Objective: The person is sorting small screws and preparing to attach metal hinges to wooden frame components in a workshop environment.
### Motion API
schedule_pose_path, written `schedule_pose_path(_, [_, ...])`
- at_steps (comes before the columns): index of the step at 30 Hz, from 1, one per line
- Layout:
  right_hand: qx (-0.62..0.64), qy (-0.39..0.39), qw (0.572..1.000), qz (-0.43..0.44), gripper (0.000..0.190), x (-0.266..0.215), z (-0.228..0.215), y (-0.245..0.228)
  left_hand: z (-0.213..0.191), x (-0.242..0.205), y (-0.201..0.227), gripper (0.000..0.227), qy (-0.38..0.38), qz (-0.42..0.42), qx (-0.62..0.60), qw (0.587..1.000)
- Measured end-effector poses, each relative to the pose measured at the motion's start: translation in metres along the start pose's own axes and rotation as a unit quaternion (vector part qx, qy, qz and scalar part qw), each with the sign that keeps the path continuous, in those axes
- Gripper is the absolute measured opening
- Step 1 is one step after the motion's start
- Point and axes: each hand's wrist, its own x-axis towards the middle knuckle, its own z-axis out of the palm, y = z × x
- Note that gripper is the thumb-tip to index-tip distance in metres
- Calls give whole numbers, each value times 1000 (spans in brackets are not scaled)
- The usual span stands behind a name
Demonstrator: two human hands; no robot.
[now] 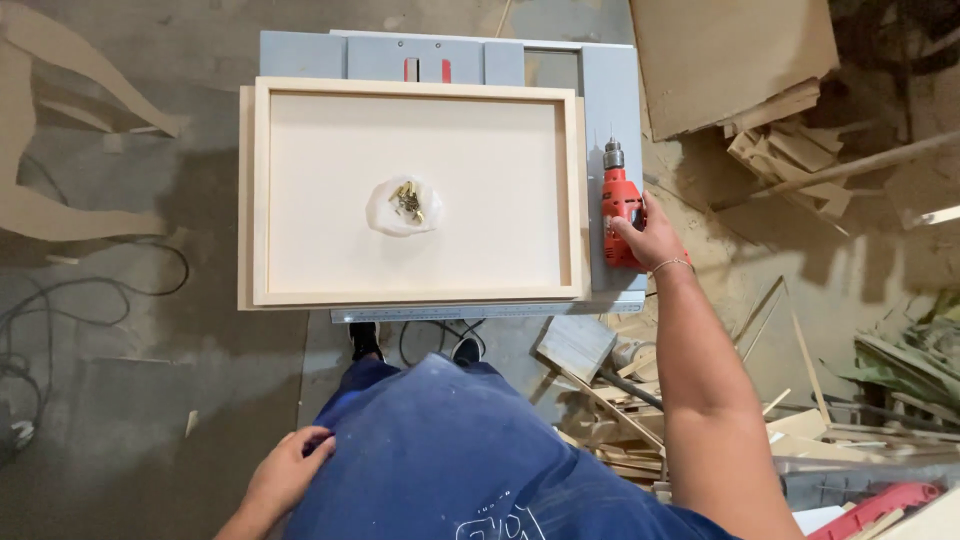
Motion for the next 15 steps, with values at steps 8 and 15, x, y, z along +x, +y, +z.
schedule_pose_path(8, [12, 57, 998, 32, 63, -11, 14, -33, -75, 37, -13, 36, -16, -6, 114, 993])
schedule_pose_path(15, [-62, 157, 978, 123, 62, -26, 42, -59, -182, 78, -35, 49, -31, 15, 321, 946])
